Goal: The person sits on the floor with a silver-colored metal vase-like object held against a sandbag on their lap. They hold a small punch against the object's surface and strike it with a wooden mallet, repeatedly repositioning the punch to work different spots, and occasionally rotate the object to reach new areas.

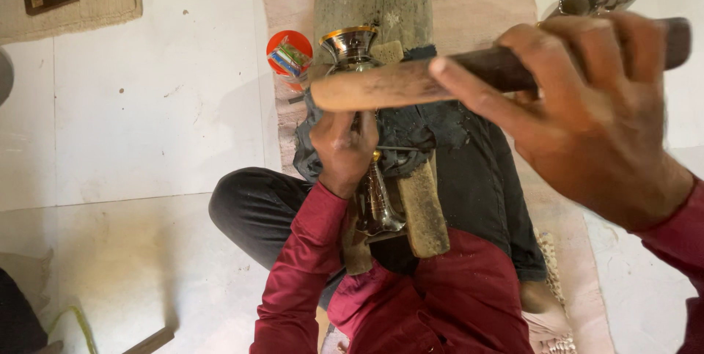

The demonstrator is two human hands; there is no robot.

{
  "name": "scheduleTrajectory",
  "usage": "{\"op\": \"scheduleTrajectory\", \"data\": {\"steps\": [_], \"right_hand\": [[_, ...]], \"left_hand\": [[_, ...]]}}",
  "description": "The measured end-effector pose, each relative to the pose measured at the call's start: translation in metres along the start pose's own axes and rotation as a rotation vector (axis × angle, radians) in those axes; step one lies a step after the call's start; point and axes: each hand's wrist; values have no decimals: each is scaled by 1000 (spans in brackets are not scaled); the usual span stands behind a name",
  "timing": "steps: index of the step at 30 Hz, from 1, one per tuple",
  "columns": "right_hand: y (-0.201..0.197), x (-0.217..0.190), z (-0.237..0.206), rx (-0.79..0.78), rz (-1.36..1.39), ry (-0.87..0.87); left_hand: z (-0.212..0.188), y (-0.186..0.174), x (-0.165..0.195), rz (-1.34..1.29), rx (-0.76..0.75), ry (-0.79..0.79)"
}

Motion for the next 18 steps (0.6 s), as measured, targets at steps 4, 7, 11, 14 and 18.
{"op": "scheduleTrajectory", "data": {"steps": [4, 7, 11, 14, 18], "right_hand": [[24, 1, -16, 52, 363, 175], [35, -2, -29, 55, 183, 152], [40, -5, -42, 59, 406, 308], [38, -5, -47, 31, 262, 271], [35, -11, -46, 204, 873, 494]], "left_hand": [[9, -6, 2, -36, -88, -24], [18, -12, 8, -39, -123, -54], [31, -19, 18, -90, -124, -13], [38, -25, 22, -104, -135, -4], [41, -24, 23, -70, -186, -25]]}}
Point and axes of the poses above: each hand's wrist, its own z-axis towards the middle knuckle, its own y-axis out of the palm, x = y × z, and after that the axes turned 13 degrees about z, right-handed
